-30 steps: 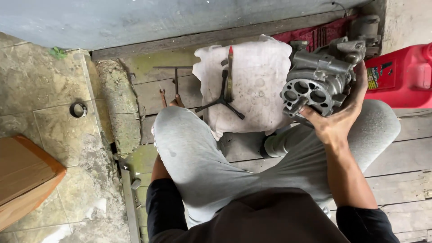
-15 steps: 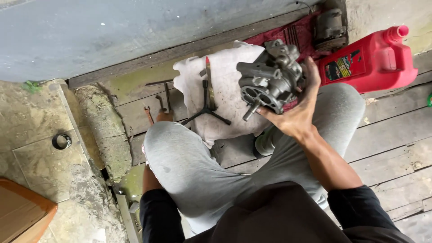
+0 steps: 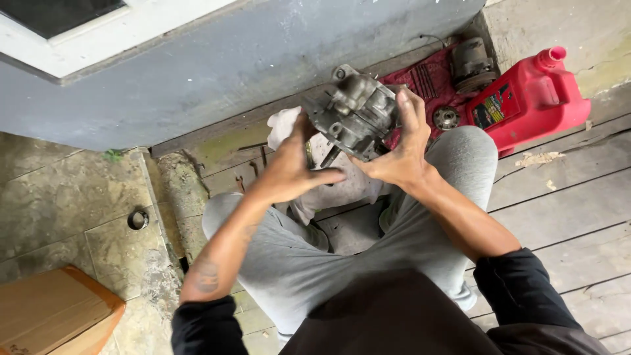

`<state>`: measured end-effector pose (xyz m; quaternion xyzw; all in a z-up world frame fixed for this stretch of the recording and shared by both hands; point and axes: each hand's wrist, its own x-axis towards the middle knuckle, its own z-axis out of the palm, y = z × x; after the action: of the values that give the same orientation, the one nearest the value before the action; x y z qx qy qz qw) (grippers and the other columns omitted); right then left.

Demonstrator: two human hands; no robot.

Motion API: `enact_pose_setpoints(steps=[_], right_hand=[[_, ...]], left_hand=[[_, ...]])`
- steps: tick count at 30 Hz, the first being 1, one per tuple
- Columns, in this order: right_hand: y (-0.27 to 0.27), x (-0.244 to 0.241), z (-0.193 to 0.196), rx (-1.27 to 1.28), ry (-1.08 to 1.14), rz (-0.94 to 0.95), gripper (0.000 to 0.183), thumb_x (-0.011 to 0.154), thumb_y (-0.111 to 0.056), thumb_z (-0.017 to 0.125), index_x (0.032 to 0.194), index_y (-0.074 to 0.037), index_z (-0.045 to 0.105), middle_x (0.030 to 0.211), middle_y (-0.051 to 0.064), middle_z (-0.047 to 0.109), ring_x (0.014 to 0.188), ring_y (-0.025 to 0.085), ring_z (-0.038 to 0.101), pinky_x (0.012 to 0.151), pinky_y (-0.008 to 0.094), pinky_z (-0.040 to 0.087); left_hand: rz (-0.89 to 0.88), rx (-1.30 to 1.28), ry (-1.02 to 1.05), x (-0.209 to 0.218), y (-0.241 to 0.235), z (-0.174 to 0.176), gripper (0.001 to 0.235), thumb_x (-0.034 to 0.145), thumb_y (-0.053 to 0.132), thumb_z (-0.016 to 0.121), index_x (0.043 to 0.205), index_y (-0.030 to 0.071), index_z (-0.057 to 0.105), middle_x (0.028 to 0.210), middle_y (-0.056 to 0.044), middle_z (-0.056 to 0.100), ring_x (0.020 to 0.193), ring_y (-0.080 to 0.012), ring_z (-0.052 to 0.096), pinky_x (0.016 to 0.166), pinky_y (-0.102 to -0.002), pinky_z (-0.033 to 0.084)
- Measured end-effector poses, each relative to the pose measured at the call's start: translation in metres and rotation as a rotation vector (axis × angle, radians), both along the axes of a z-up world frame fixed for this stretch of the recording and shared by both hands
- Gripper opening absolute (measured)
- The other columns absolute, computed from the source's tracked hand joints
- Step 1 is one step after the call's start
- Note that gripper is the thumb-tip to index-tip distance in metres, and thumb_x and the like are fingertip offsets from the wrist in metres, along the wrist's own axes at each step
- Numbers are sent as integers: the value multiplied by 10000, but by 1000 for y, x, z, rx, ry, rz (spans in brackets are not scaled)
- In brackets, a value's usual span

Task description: The person sits on the floor and uses a T-handle wrench to loosen bolts on a metal engine block. They then remove a circular metal plate from the engine and inspect it closely, turning it over in their hands.

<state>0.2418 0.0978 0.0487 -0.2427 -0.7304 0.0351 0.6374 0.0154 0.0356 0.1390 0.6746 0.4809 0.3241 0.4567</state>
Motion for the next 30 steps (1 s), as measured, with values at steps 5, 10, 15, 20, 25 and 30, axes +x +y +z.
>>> enact_pose_setpoints(steps=[5, 10, 15, 20, 25, 30], right_hand=[[0, 2, 46, 57, -156, -31, 1026, 795, -542, 818, 1567, -46, 358, 1276, 313, 562, 1075, 503, 645, 810, 564, 572], [-12, -5, 89, -80, -473, -109, 1028, 698, -374, 833, 1594, -103, 409, 1272, 224, 564, 1023, 419, 612, 791, 502, 580], [-18, 10, 143, -369, -639, 324, 1120, 792, -192, 866, 1640, 16, 163, 1573, 411, 353, 1283, 619, 525, 1094, 762, 381], [22, 29, 113, -601, -265, 621, 883, 917, -238, 733, 1585, 0, 206, 1425, 369, 441, 1303, 548, 513, 1046, 655, 528], [27, 5, 4, -992, 211, 1219, 787, 1005, -470, 623, 1653, -276, 221, 1709, 165, 143, 1523, 449, 305, 1124, 730, 354], [43, 25, -114, -1830, 761, 827, 702, 822, -432, 753, 1327, 32, 599, 1272, 275, 660, 1207, 434, 629, 1113, 642, 412]], left_hand=[[315, 100, -278, 44, 2, -26, 1082, 611, 254, 1019, 1402, -37, 340, 1340, -280, 569, 1285, -482, 563, 964, -604, 551], [309, 84, -727, 52, 16, -77, 986, 727, 159, 963, 1441, -39, 313, 1371, -283, 476, 1310, -481, 484, 1044, -630, 501], [349, -40, -967, 28, 29, -107, 1309, 646, 319, 1000, 1530, -138, 150, 1427, -422, 368, 1339, -571, 427, 1126, -652, 454], [210, 2, -974, 4, 26, -88, 1131, 591, 265, 984, 1468, -55, 345, 1334, -261, 523, 1267, -454, 530, 1072, -602, 492], [278, -57, -764, -3, 16, -42, 1326, 542, 70, 1039, 1544, -113, 189, 1305, -307, 550, 1225, -456, 567, 1028, -583, 513], [419, -175, -95, 6, 7, -13, 1103, 563, 516, 974, 1422, 48, 464, 1258, -283, 677, 1226, -478, 638, 1102, -591, 478]])
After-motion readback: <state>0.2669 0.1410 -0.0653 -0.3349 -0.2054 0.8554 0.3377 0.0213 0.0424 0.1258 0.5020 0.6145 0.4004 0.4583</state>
